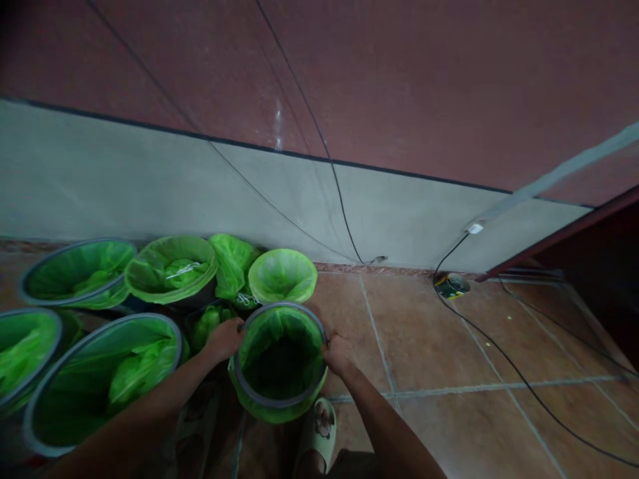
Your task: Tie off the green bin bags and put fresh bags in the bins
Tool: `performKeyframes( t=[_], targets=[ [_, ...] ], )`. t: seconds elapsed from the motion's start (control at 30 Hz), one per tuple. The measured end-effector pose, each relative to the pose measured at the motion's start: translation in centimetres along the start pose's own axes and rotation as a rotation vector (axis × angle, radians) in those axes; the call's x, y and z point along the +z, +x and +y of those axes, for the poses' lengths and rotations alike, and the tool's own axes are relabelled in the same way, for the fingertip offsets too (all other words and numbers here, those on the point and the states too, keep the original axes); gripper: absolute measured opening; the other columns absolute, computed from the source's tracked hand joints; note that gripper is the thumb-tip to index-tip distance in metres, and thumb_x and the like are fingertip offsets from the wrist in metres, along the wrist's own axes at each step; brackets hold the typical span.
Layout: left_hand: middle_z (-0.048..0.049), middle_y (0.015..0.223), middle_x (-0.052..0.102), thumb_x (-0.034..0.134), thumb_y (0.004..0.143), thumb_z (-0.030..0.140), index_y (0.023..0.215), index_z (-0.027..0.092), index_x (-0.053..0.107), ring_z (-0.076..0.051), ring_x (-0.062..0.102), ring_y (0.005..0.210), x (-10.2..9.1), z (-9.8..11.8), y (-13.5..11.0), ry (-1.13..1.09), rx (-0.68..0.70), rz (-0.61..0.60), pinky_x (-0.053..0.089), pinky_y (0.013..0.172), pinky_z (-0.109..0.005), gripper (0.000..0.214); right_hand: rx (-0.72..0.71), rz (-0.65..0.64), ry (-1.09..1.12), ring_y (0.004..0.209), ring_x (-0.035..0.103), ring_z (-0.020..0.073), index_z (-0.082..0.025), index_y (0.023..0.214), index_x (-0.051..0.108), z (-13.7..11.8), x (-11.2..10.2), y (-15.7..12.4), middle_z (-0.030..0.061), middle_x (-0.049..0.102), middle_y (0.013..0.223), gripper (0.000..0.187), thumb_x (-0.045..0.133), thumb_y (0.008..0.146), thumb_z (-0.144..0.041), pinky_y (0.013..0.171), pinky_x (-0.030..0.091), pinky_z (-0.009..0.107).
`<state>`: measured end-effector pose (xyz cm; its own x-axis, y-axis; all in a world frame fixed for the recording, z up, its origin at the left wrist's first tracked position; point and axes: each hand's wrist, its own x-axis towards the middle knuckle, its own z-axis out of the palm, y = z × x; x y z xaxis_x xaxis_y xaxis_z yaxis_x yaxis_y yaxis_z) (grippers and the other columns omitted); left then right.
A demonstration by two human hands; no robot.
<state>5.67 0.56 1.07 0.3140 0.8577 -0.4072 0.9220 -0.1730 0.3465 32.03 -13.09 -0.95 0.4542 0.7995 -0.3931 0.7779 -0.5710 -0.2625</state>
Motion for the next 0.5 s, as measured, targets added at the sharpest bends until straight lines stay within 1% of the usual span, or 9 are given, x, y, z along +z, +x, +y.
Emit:
performKeyframes(
  t=[0.1,0.3,0.4,0.5],
  targets=[
    [-0.0141,0.109,0.070,0.045,0.087,0.020,0.105,0.014,0.065,-0.023,0.065,0.106,0.5,-0.2,-0.1,0.075,0.018,-0.023,0.047,0.087,-0.029,0.028,0.001,-0.021,-0.052,0.089,0.066,0.0221,-0.012,0.104,0.062,0.0,0.5,0.1,0.0127,0.071,0.094,0.025,0.051,0.083,-0.021,0.067,0.039,0.025],
    [-0.0171,0.110,0.069,0.042,0.088,0.019,0.106,0.012,0.063,-0.025,0.065,0.105,1.0,-0.1,-0.6,0.162,-0.011,-0.067,0.047,0.085,-0.031,0.029,0.019,-0.053,-0.086,0.094,0.066,0.0250,-0.013,0.106,0.060,-0.2,0.9,0.3,0.0142,0.070,0.100,0.026,0.051,0.083,-0.023,0.072,0.042,0.028],
    [-0.0188,0.109,0.069,0.039,0.089,0.017,0.106,0.010,0.062,-0.028,0.065,0.105,1.0,-0.1,-0.7,0.183,-0.005,-0.085,0.048,0.084,-0.033,0.030,0.007,-0.057,-0.094,0.096,0.065,0.0266,-0.012,0.108,0.059,-0.2,0.9,0.0,0.0158,0.069,0.102,0.028,0.051,0.083,-0.023,0.074,0.043,0.029],
    [-0.0206,0.108,0.068,0.040,0.086,0.014,0.105,0.008,0.062,-0.030,0.065,0.104,1.2,-0.2,-0.8,0.169,0.005,-0.100,0.048,0.082,-0.035,0.029,0.014,-0.065,-0.089,0.098,0.064,0.0271,-0.010,0.108,0.059,-0.1,1.1,-0.2,0.0174,0.068,0.104,0.030,0.051,0.083,-0.024,0.076,0.044,0.029]
  ],
)
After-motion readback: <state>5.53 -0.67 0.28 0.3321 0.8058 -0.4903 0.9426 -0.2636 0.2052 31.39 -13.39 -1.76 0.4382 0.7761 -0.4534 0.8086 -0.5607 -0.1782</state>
